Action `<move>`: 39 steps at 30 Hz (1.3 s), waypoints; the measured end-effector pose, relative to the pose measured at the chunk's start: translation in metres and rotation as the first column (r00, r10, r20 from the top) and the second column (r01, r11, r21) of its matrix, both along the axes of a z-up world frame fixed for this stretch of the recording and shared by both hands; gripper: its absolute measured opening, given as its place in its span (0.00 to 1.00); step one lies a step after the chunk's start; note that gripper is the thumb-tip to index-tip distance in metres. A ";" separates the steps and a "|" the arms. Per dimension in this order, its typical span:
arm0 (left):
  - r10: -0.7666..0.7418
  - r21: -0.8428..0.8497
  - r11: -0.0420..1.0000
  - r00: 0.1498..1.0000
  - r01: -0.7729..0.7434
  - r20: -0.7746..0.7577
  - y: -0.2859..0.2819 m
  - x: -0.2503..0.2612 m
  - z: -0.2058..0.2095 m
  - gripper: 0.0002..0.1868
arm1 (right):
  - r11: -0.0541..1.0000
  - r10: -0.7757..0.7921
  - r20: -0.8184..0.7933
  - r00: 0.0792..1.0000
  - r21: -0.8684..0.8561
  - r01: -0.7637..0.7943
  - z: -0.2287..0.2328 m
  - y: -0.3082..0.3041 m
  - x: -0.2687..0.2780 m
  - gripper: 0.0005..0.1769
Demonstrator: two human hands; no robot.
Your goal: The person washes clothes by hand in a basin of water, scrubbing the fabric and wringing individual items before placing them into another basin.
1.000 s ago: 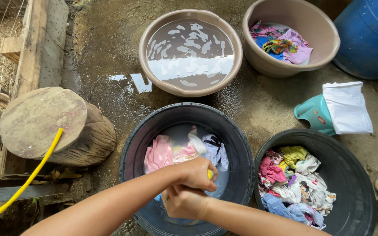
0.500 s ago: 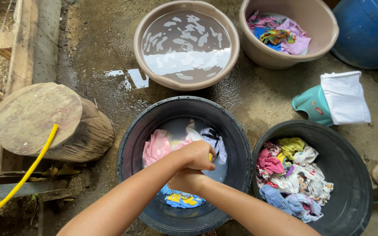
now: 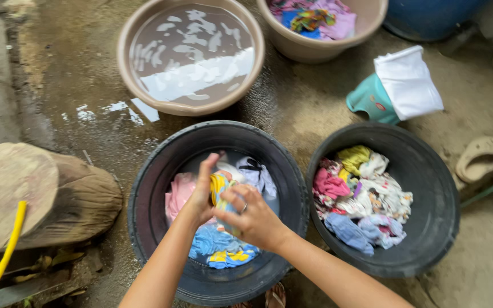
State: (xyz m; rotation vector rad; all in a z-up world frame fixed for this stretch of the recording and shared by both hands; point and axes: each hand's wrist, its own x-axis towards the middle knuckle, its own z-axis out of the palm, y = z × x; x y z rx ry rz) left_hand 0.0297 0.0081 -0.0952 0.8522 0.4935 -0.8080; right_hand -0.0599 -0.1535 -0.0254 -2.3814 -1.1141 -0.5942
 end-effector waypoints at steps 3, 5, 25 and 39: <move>0.034 -0.017 0.999 0.998 -0.035 -0.049 -0.019 -0.011 0.003 0.45 | 0.917 -0.200 -0.334 0.921 0.268 0.296 -0.009 -0.016 -0.012 0.22; -0.048 -0.039 0.998 0.997 0.046 -0.056 -0.033 -0.017 0.004 0.48 | 0.708 -0.145 -0.749 0.647 0.378 0.596 -0.026 -0.034 -0.023 0.29; -0.403 0.452 0.830 0.911 0.326 0.083 -0.079 -0.040 -0.119 0.33 | -0.260 0.157 -0.954 -0.254 -0.288 0.922 -0.237 -0.387 -0.154 0.37; -0.018 0.621 0.780 0.990 -0.076 0.143 0.071 -0.083 -0.203 0.25 | 0.462 -0.222 -0.975 -0.017 -0.120 0.879 -0.336 -0.180 -0.020 0.24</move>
